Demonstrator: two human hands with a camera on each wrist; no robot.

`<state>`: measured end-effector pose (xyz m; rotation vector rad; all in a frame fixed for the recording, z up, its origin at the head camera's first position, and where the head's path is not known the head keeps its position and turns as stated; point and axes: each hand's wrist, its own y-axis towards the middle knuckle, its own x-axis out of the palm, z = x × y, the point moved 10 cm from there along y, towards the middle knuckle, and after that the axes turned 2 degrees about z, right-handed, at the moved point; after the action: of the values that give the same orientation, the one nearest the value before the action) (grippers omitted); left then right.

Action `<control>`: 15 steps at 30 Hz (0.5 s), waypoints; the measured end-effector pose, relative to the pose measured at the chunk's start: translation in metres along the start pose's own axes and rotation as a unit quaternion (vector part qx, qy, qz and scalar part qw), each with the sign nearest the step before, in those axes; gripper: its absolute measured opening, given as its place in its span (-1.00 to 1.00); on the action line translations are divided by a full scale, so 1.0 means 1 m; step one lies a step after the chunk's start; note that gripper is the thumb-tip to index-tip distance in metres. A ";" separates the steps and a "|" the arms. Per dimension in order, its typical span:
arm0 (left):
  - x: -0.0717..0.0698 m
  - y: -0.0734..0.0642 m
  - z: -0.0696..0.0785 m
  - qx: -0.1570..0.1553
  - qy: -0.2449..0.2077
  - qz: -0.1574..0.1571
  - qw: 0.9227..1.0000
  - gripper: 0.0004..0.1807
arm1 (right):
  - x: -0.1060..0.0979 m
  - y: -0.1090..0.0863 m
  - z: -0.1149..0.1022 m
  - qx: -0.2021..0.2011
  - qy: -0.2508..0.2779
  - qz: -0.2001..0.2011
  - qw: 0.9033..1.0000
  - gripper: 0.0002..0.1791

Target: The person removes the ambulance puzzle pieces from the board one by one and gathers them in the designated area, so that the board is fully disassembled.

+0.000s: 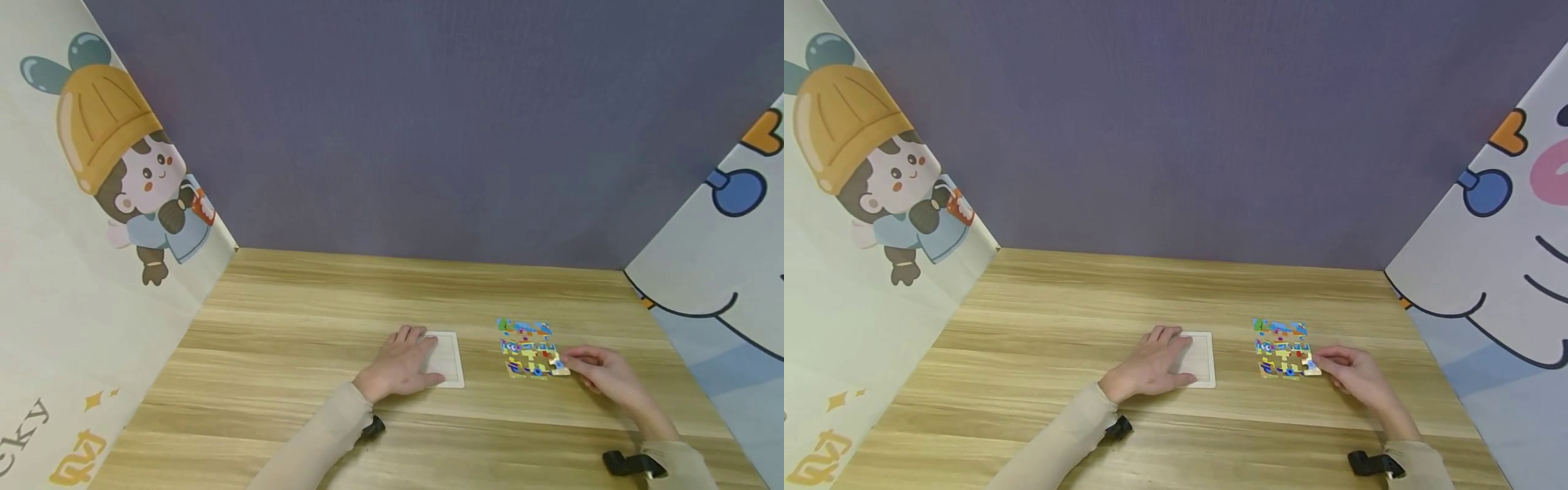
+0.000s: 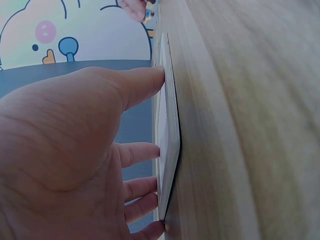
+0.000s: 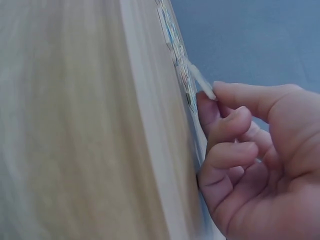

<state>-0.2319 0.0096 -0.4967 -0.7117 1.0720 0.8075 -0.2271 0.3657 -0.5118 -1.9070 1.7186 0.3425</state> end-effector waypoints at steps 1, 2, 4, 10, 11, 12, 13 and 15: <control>0.000 0.000 0.000 0.000 0.001 0.000 1.000 -0.15 | 0.000 -0.001 0.000 -0.001 -0.004 0.001 1.000 -0.49; 0.000 0.000 0.000 0.000 0.001 0.000 1.000 -0.15 | 0.000 -0.001 0.001 0.000 -0.009 0.001 1.000 -0.50; 0.000 0.000 0.000 0.001 0.003 0.001 1.000 -0.15 | -0.001 -0.001 0.001 0.000 -0.025 0.005 1.000 -0.51; 0.000 0.000 0.000 0.000 0.000 0.001 1.000 -0.16 | -0.004 -0.002 -0.001 -0.004 -0.093 0.029 0.995 -0.54; 0.000 0.000 0.000 0.001 0.000 0.001 1.000 -0.16 | -0.005 -0.002 -0.003 -0.009 -0.105 0.034 0.994 -0.55; 0.000 -0.001 0.000 0.001 0.000 0.002 1.000 -0.16 | -0.005 -0.003 -0.005 -0.017 -0.118 0.039 0.992 -0.56; 0.000 -0.001 0.000 0.001 0.000 0.002 1.000 -0.16 | -0.005 -0.003 -0.006 -0.023 -0.130 0.044 0.990 -0.58; 0.000 -0.001 0.001 0.003 0.001 0.002 1.000 -0.16 | -0.005 -0.003 -0.008 -0.031 -0.149 0.050 0.987 -0.60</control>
<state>-0.2306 0.0096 -0.4960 -0.7063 1.0772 0.8074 -0.2267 0.3653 -0.5019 -1.7129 1.6198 0.6897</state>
